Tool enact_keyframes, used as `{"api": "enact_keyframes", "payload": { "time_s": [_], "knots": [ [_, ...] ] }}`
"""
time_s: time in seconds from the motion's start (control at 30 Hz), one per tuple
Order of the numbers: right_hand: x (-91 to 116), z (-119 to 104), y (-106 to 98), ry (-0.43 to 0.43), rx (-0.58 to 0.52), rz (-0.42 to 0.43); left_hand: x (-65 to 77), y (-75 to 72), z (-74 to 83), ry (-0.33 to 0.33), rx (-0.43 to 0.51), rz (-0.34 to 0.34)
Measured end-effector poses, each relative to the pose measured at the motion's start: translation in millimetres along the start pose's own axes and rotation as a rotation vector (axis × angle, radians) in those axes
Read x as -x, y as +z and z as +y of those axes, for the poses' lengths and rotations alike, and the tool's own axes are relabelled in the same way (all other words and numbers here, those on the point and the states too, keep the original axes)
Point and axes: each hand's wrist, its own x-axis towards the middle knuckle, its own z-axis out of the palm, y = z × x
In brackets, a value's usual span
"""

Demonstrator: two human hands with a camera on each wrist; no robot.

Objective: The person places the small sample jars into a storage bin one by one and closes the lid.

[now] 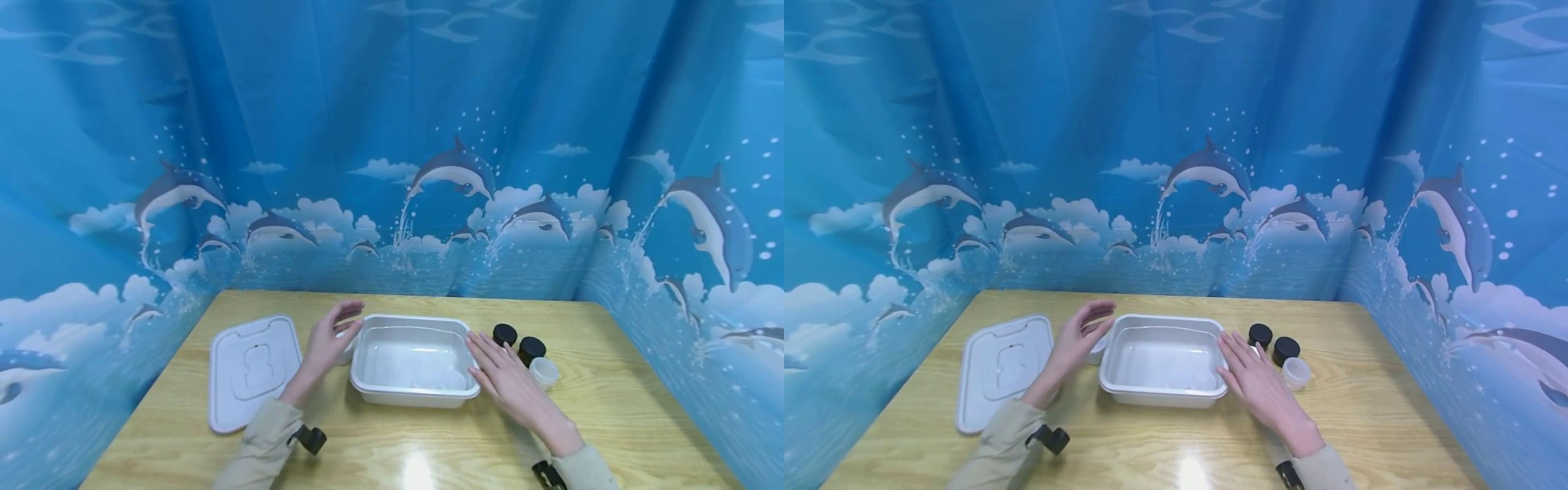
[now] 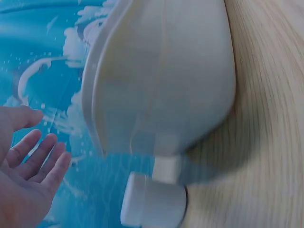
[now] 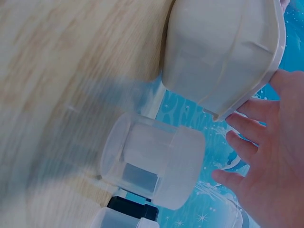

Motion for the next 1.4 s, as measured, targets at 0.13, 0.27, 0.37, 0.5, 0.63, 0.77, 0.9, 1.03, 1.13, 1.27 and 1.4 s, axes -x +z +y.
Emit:
{"api": "enact_keyframes", "payload": {
  "time_s": [0.13,0.27,0.37,0.5,0.63,0.77,0.9,1.03,1.13,1.27,1.4],
  "knots": [
    [0.0,0.2,-0.5,0.009,-0.007,-0.021,3.5,-14.2,-8.3,-0.02,-0.067,0.016],
    [0.1,0.0,-0.5,0.005,-0.011,-0.012,10.7,-22.4,-19.0,-0.016,-0.179,0.022],
    [0.1,0.0,-0.6,-0.003,-0.007,0.0,15.2,-26.5,-25.9,-0.057,-0.237,0.002],
    [-0.3,0.6,-0.5,-0.007,-0.001,-0.003,17.1,-29.9,-34.1,-0.154,-0.277,-0.05],
    [-0.2,0.9,-0.1,-0.004,0.0,-0.009,18.5,-29.8,-42.5,-0.22,-0.311,-0.086],
    [0.0,0.9,0.7,-0.007,-0.003,-0.004,21.2,-28.2,-47.0,-0.265,-0.316,-0.098],
    [0.2,1.5,1.6,-0.005,-0.01,-0.002,21.8,-26.7,-49.4,-0.269,-0.319,-0.081],
    [0.5,1.1,1.7,-0.008,-0.005,0.007,20.3,-26.8,-49.2,-0.279,-0.309,-0.04],
    [0.7,1.1,1.6,-0.015,-0.004,0.018,18.6,-28.1,-44.8,-0.288,-0.285,-0.02],
    [0.7,1.5,0.9,-0.002,-0.013,-0.003,15.3,-31.1,-34.9,-0.281,-0.254,-0.014],
    [0.9,1.9,0.0,0.015,-0.018,-0.035,12.6,-34.5,-25.3,-0.264,-0.244,-0.014]
  ]
}}
